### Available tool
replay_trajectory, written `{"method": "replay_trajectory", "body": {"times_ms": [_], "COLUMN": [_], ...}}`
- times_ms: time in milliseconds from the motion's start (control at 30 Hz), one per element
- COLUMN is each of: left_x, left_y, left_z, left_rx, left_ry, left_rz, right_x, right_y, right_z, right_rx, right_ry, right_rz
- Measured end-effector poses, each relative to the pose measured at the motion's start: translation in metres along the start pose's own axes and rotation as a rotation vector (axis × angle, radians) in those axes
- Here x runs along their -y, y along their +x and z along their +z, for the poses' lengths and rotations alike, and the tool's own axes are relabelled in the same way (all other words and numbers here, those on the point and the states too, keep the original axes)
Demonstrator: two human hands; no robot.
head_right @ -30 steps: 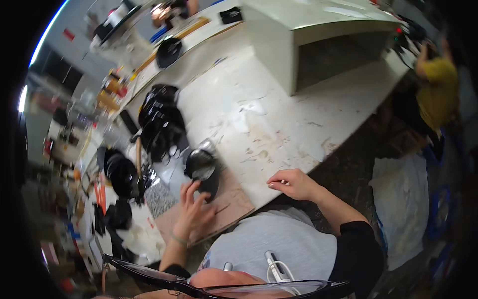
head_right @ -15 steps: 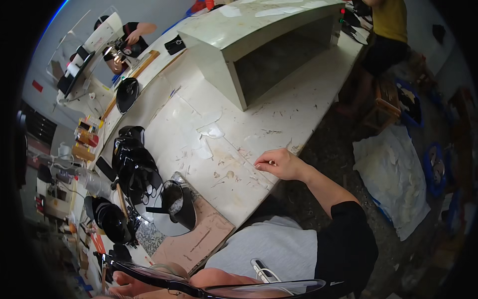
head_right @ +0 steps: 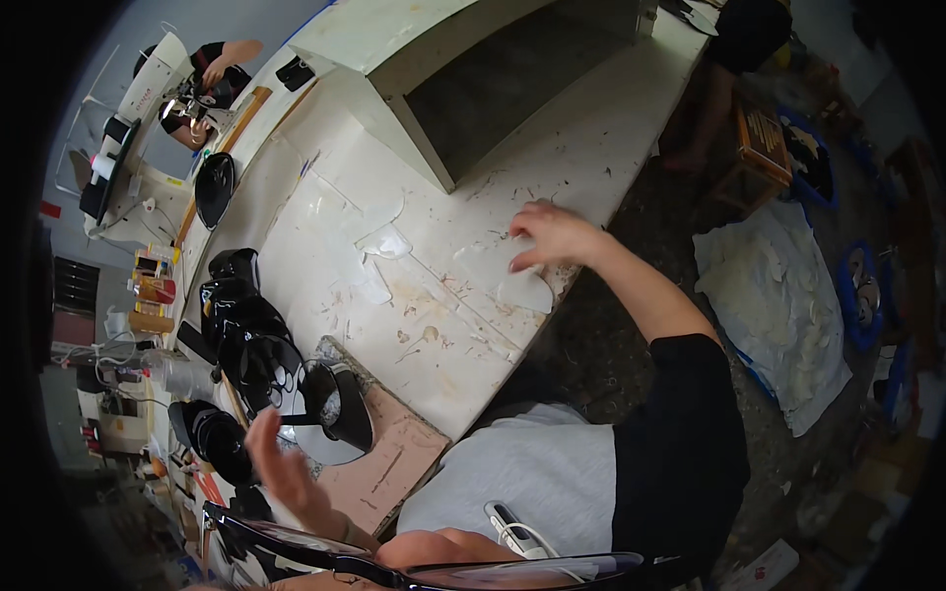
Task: The person applies white padding inserts to black shoe components by hand, presses them into place, and attaches black lining pieces to the shoe uppers.
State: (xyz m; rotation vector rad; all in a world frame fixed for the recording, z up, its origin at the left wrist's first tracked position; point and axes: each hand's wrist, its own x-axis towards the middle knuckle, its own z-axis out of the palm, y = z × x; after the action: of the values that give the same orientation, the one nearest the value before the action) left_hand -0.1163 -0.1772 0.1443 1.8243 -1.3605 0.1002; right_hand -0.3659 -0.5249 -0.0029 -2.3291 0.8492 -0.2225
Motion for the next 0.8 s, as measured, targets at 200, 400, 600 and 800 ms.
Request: {"method": "replay_trajectory", "body": {"times_ms": [200,400,600,800], "left_x": [0.047,0.043,0.02,0.006], "left_y": [-0.018,-0.02,-0.011,-0.016], "left_z": [0.05,0.06,0.083,0.142], "left_rx": [0.437,0.218,0.038,0.277], "left_ry": [0.436,0.488,0.078,-0.659], "left_rz": [-0.212,-0.214,-0.12,-0.374], "right_x": [0.038,0.038,0.032,0.105], "right_y": [0.017,0.035,0.037,0.003], "right_z": [0.038,0.037,0.046,0.017], "right_rx": [-0.128,0.036,-0.098,-0.178], "right_ry": [-0.047,-0.017,-0.037,0.43], "right_rz": [-0.039,0.086,0.089,0.075]}}
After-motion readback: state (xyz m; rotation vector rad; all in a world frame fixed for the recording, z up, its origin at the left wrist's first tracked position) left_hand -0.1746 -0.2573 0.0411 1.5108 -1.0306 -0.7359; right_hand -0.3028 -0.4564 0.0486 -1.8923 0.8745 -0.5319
